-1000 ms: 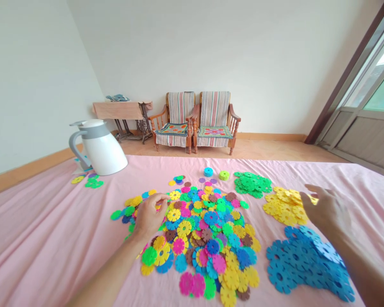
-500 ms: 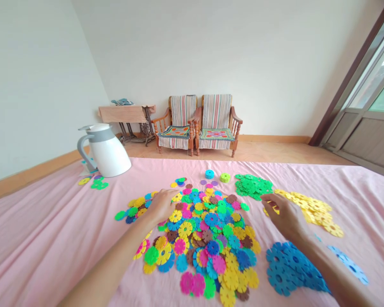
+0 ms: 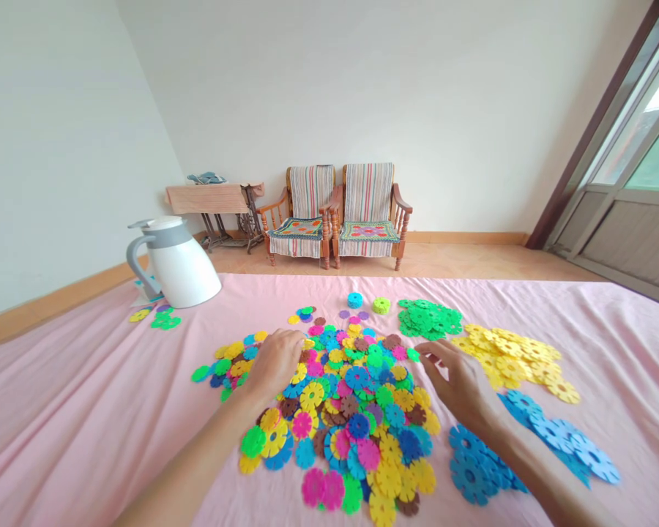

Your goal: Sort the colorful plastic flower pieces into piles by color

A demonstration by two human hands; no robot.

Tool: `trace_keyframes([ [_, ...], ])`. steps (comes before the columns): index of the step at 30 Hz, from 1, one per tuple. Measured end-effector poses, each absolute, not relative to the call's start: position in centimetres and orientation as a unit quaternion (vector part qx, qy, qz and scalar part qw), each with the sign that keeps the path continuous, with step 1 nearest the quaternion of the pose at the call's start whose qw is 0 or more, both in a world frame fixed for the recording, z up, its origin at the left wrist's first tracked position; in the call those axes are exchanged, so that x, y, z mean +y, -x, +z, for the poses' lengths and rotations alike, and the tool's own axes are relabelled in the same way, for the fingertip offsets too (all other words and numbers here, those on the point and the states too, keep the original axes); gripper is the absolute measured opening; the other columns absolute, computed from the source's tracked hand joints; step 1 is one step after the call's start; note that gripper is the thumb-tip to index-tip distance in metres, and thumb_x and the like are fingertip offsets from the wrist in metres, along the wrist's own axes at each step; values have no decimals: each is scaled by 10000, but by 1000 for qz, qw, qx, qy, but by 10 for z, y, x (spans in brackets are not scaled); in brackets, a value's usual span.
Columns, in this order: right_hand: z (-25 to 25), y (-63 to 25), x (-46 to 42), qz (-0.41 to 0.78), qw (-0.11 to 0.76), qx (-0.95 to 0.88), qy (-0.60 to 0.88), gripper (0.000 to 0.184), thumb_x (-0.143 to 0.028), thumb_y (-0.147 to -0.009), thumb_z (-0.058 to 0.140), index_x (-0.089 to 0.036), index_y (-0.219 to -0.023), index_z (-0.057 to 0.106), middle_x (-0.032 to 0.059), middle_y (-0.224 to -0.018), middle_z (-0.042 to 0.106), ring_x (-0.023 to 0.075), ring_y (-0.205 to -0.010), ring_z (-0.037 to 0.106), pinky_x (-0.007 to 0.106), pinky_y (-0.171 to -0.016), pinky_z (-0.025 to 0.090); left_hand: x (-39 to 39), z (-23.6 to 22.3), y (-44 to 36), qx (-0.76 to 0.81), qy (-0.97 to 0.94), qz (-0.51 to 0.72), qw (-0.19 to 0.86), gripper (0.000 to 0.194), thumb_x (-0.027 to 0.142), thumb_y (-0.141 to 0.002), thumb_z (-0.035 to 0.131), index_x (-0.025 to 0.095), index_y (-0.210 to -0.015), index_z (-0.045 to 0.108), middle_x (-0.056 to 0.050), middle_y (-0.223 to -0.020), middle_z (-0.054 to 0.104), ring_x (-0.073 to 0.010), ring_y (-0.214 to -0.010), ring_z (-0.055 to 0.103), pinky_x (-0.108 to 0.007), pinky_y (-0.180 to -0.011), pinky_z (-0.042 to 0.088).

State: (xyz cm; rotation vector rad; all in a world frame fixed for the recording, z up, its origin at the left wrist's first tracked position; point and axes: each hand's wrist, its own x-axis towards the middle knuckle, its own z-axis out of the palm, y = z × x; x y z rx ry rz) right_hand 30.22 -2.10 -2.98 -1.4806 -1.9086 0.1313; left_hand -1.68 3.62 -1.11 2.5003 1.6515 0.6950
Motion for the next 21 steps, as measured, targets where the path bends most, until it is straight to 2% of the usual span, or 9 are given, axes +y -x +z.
trace_keyframes([
  [3,-21,-284,-31,100,359,-755,539,214,-274,-905,439,-218,-971,634,37,-858,642,171,-757,624,306,-691,478,14,-5,-6,521,-808,268,64,272,222,-919,381,195,-839,639,-41,-859,675,-172,-821,618,-259,-748,456],
  [6,-11,-263,-44,183,362,-758,510,145,-272,-879,501,-216,-942,619,17,-832,643,146,-719,608,279,-664,473,-13,0,-34,484,-790,331,179,240,274,-917,438,193,-834,648,-24,-813,676,-162,-772,620,-243,-702,457],
  [9,-5,-246,-55,263,363,-744,495,73,-251,-836,549,-203,-879,586,-1,-770,632,131,-669,579,247,-593,453,-34,-1,-55,457,-769,341,288,230,300,-907,473,197,-832,665,-17,-765,680,-157,-719,627,-235,-663,471],
  [11,-3,-240,-58,286,363,-738,492,35,-223,-820,542,-201,-802,561,-13,-707,608,125,-632,556,233,-552,431,-40,-3,-62,446,-754,341,342,220,318,-898,490,202,-859,673,-16,-749,681,-156,-682,631,-235,-636,485],
  [13,-3,-242,-55,285,364,-735,496,86,-227,-817,528,-203,-735,539,-21,-651,583,122,-597,538,227,-528,414,-39,-6,-61,444,-742,341,368,224,340,-892,498,204,-877,676,-17,-728,681,-161,-655,638,-241,-616,498],
  [15,-4,-255,-47,260,370,-728,516,124,-266,-824,511,-207,-720,540,-21,-623,578,126,-572,538,232,-518,412,-33,-9,-54,457,-739,346,354,235,355,-894,494,208,-890,678,-20,-731,690,-169,-664,651,-254,-628,512],
  [21,-19,-351,-7,38,393,-602,694,222,-372,-768,497,-212,-829,637,31,-688,675,200,-636,627,303,-600,448,3,-20,-17,512,-761,365,160,217,253,-876,484,197,-954,678,-57,-981,702,-209,-931,644,-330,-853,499],
])
